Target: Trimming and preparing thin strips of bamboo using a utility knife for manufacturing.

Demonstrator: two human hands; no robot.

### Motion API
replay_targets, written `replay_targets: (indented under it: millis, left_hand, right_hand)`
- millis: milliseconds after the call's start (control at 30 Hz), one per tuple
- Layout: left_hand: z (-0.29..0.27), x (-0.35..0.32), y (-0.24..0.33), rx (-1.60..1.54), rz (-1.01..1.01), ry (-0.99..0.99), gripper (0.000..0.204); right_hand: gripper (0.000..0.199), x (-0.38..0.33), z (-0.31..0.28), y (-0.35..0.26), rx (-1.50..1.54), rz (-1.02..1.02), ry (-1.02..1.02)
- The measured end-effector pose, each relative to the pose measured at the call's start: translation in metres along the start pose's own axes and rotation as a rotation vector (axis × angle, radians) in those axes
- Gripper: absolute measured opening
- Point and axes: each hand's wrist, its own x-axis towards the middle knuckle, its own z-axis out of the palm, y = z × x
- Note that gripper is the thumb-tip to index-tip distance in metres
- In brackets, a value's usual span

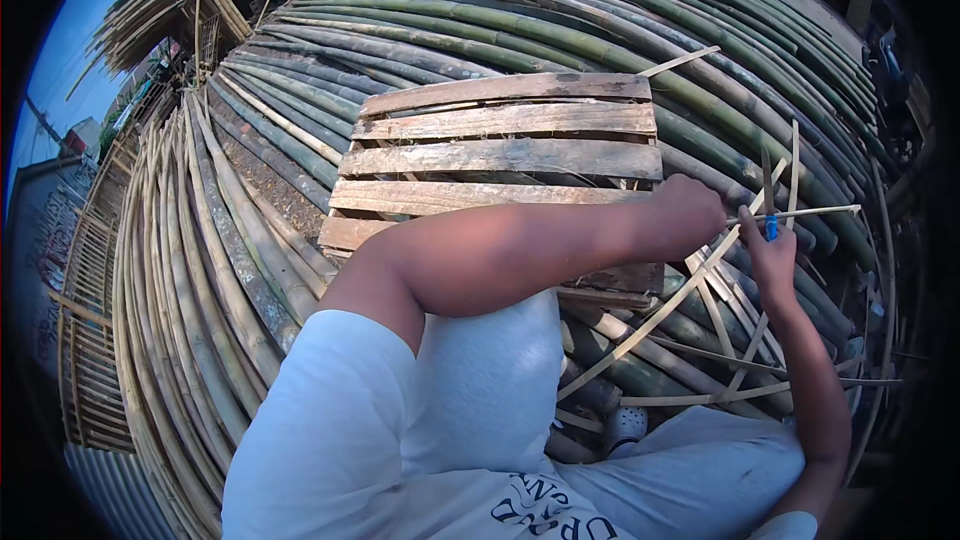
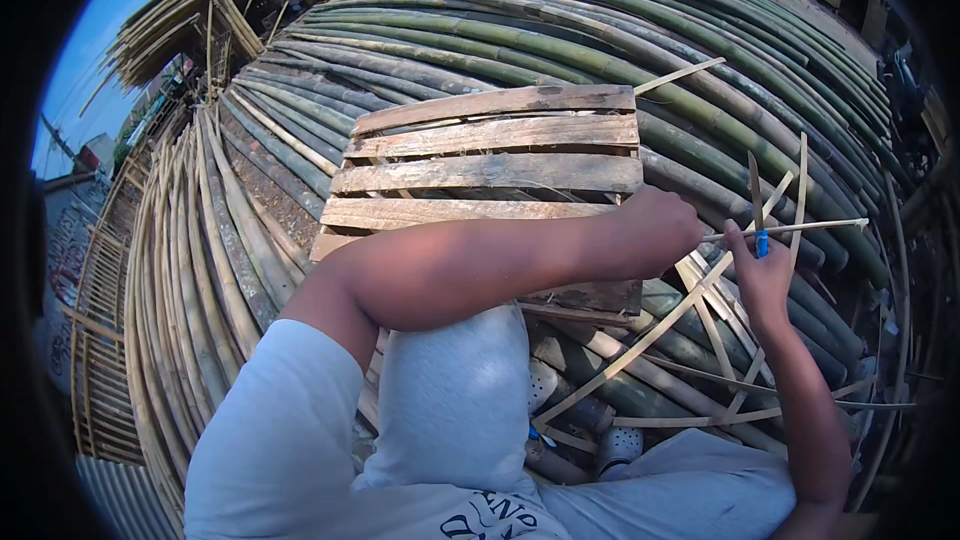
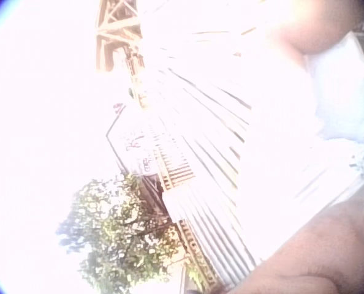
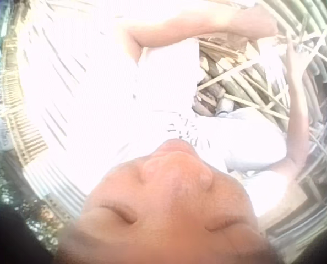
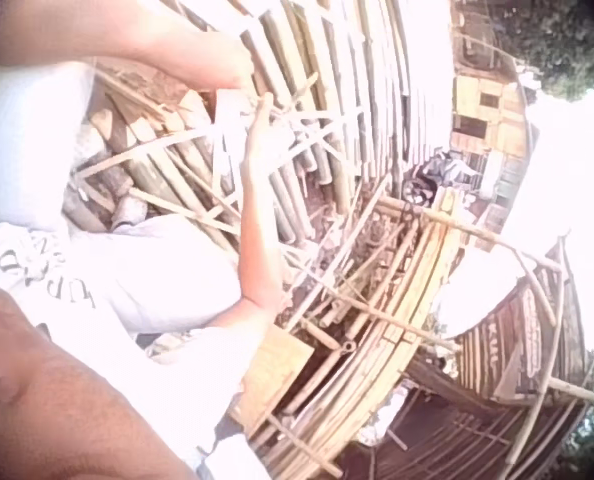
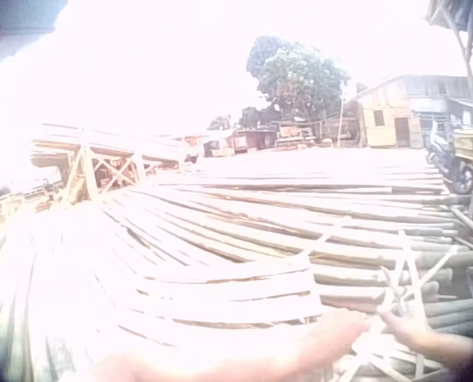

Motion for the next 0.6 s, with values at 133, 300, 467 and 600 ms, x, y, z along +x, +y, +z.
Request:
replay_targets:
  millis: [133, 300, 467, 600]
  left_hand:
    - [0.023, -0.002, -0.010, 0.098, 0.103, -0.101, 0.009]
    - [0.050, 0.026, 0.007, -0.297, -0.065, -0.198, 0.014]
    - [0.070, 0.039, 0.014, -0.617, -0.178, -0.101, 0.022]
    - [0.075, 0.043, 0.016, -0.661, -0.266, -0.142, 0.036]
  right_hand:
    - [0.040, -0.002, 0.008, 0.003, 0.167, 0.243, -0.072]
    - [0.041, -0.006, -0.015, 0.040, 0.229, 0.245, 0.041]
    - [0.054, -0.006, -0.041, 0.041, 0.012, 0.168, -0.099]
    - [0.055, -0.027, -0.045, 0.038, -0.457, -0.085, -0.131]
